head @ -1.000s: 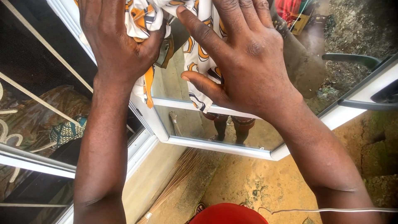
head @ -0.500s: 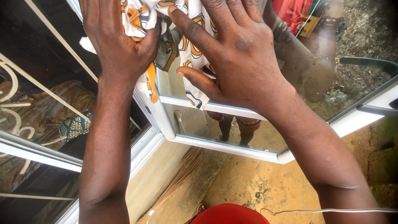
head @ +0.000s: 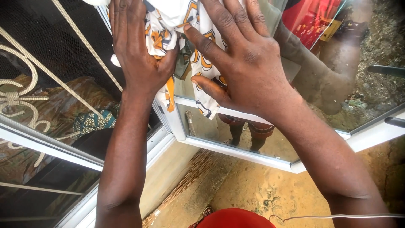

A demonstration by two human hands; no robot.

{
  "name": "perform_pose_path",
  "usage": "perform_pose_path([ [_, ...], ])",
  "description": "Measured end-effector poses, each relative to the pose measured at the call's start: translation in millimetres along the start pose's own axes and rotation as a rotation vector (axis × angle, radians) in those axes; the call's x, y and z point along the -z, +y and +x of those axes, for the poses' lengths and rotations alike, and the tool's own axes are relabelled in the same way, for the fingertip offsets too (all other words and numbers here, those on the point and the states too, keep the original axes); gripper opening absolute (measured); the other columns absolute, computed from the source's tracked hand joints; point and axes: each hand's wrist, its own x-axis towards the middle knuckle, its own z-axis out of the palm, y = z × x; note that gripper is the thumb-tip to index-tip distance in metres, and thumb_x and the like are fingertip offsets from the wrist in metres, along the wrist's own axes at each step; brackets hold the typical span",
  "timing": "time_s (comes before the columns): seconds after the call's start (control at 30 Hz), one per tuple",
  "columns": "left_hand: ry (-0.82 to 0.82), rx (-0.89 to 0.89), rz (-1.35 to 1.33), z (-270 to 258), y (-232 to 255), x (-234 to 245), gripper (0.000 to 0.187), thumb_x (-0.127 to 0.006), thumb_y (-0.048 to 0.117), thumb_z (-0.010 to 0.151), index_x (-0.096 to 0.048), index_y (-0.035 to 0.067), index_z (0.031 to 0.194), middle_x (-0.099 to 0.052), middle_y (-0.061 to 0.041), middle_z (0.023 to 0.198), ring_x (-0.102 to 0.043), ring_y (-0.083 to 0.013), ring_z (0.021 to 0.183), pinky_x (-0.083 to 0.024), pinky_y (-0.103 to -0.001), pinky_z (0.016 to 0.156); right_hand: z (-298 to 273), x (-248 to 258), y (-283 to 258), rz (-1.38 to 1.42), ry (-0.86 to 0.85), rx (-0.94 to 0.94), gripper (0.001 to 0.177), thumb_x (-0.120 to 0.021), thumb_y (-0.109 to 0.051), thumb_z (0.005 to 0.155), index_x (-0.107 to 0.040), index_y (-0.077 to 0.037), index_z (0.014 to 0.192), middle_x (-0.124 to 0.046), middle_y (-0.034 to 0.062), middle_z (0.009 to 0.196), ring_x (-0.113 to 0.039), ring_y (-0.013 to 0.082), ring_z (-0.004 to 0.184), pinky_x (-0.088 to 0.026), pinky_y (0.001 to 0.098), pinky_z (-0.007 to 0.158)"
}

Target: Cleaning the glass pane of a door using a cloth.

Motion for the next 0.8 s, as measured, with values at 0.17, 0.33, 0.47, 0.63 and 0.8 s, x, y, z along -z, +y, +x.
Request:
perform_pose_path([
  [0.17,-0.02,0.05,-0.041,-2.8,21.1,7.5,0.072,-0.083,0.02,0.097,-0.041,0.004,0.154,-0.05,-0.024,0.155,-0.042,-0.0419,0.154,-0.025,-0.056,0.13,2.0,1.8,-7.5,0.075,-0.057,-0.025,0.067,-0.066,-0.049,0.108,-0.054,-0.014,0.164,-0.024,0.0278,0.17,-0.019,0.0451,0.159,-0.012,0.0624,0.131],
  [0.33,0.0,0.053,-0.079,-24.1,17.9,-3.2,0.073,-0.08,0.021,0.107,-0.036,0.006,0.162,-0.032,-0.031,0.163,-0.024,-0.0375,0.16,-0.022,-0.056,0.13,-4.4,-6.6,-11.8,0.092,-0.09,-0.008,0.068,-0.064,-0.052,0.108,-0.055,-0.013,0.163,-0.021,0.0261,0.171,-0.015,0.0451,0.159,-0.007,0.0643,0.129],
  [0.47,-0.048,0.123,-0.052,-44.2,29.0,-5.7,0.068,-0.074,0.018,0.102,-0.041,0.005,0.16,-0.037,-0.027,0.164,-0.023,-0.0387,0.16,-0.022,-0.059,0.13,-17.4,-28.1,-15.4,0.142,-0.075,-0.007,0.068,-0.061,-0.056,0.11,-0.056,-0.011,0.162,-0.022,0.0268,0.172,-0.014,0.0462,0.159,-0.006,0.0648,0.129],
  [0.63,-0.088,0.214,-0.028,-66.0,43.7,-8.3,0.065,-0.074,0.023,0.1,-0.044,-0.001,0.153,-0.033,-0.035,0.165,-0.026,-0.0468,0.162,-0.025,-0.064,0.131,-28.5,-32.3,-26.9,0.242,-0.03,-0.008,0.063,-0.064,-0.048,0.105,-0.058,-0.008,0.153,-0.026,0.0232,0.171,-0.015,0.0416,0.161,-0.006,0.06,0.133],
  [0.8,-0.13,0.277,-0.048,-76.1,61.7,-4.4,0.066,-0.076,0.019,0.095,-0.046,-0.005,0.148,-0.036,-0.037,0.16,-0.027,-0.0499,0.159,-0.026,-0.066,0.133,-38.1,-46.5,-33.2,0.267,-0.05,-0.028,0.063,-0.064,-0.048,0.102,-0.06,-0.01,0.151,-0.027,0.0215,0.17,-0.016,0.0383,0.16,-0.006,0.0575,0.132],
])
